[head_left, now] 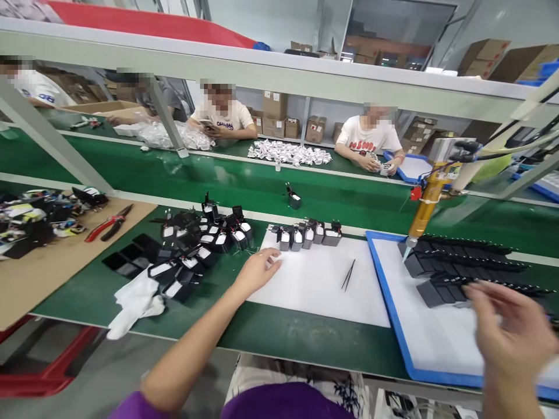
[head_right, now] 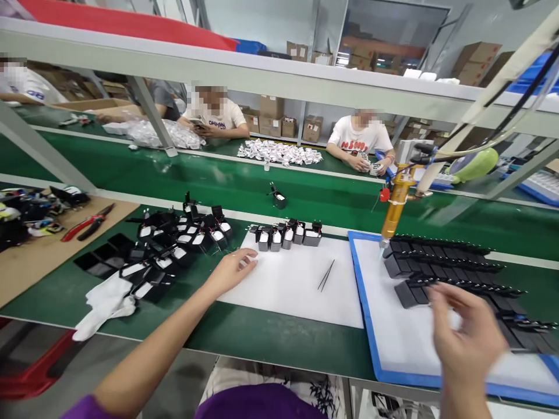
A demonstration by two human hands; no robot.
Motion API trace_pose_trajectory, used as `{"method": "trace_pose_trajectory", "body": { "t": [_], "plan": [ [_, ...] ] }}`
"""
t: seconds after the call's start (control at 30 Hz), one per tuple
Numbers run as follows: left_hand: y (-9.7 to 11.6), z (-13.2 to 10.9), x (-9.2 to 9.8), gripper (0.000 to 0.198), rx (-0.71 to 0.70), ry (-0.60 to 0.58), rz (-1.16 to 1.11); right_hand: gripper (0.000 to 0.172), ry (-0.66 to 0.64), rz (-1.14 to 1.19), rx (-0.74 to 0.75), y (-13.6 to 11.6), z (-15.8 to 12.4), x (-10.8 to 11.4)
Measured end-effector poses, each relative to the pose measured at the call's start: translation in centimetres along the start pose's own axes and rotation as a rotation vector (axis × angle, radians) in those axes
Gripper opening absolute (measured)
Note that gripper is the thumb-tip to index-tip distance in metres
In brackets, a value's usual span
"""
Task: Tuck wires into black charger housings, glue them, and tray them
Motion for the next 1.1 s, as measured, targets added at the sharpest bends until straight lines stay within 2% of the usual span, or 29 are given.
{"method": "trace_pose_trajectory", "body": {
  "t": [0.03, 0.07, 0.13, 0.2, 0.3, 0.33, 0.4, 0.47, 0.53, 0.63, 0.77, 0.93, 1.0, 1.1],
  "plan": [
    [-0.1, 0.6, -0.4, 0.025, -0.020, 0.004, 0.055, 0.026, -0.114, 0.053, 0.016, -2.2, 0.1, -2.2],
    [-0.1, 1.0, -0.9, 0.024, -0.037, 0.011, 0.095, 0.019, -0.278, 0.133, 0.061, -4.3, 0.2, -4.9],
    [-0.2, 1.2, -1.8, 0.022, -0.064, 0.033, 0.132, 0.019, -0.462, 0.212, 0.156, -8.0, 0.8, -10.8],
    [-0.3, 0.8, -2.4, 0.020, -0.098, 0.047, 0.125, 0.023, -0.616, 0.226, 0.201, -10.4, 1.5, -17.7],
    [-0.6, 0.1, -2.7, 0.018, -0.169, 0.043, 0.116, 0.042, -0.915, 0.001, 0.161, -11.5, 1.5, -28.5],
    [-0.6, -0.1, -2.6, 0.018, -0.193, 0.036, 0.116, 0.048, -0.958, -0.055, 0.153, -11.7, 1.4, -31.6],
    [-0.8, -0.3, -2.6, 0.015, -0.234, 0.019, 0.123, 0.056, -1.018, -0.129, 0.144, -12.1, 1.0, -36.5],
    [-0.9, -0.3, -2.7, 0.014, -0.267, 0.005, 0.136, 0.055, -1.065, -0.191, 0.139, -12.3, 0.4, -39.8],
    [-0.8, -0.3, -2.9, 0.015, -0.294, -0.006, 0.169, 0.050, -1.115, -0.237, 0.147, -12.5, -0.1, -41.7],
    [-0.7, -0.2, -3.4, 0.015, -0.314, -0.020, 0.211, 0.038, -1.193, -0.249, 0.177, -13.3, -0.9, -43.0],
    [-0.6, -0.2, -3.6, 0.015, -0.269, -0.002, 0.213, 0.026, -1.366, -0.162, 0.188, -16.8, -3.1, -43.4],
    [-0.9, 0.1, -3.0, 0.019, -0.172, 0.049, 0.169, 0.035, -1.548, -0.043, 0.221, -22.8, -6.9, -42.7],
    [-1.1, 0.4, -2.7, 0.019, -0.135, 0.077, 0.157, 0.040, -1.580, -0.027, 0.233, -24.0, -7.5, -42.0],
    [-1.4, 0.7, -2.5, 0.019, -0.091, 0.121, 0.151, 0.050, -1.606, 0.001, 0.224, -24.5, -7.3, -40.4]
  ]
}}
Point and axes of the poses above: each hand's wrist, its own z-axis towards the middle knuckle, its own x-axis out of the back of the hand, y = z × x, the point moved 3 cm from there along z, towards the middle knuckle, and after that the axes turned 14 degrees about y, right-handed, at the moved point
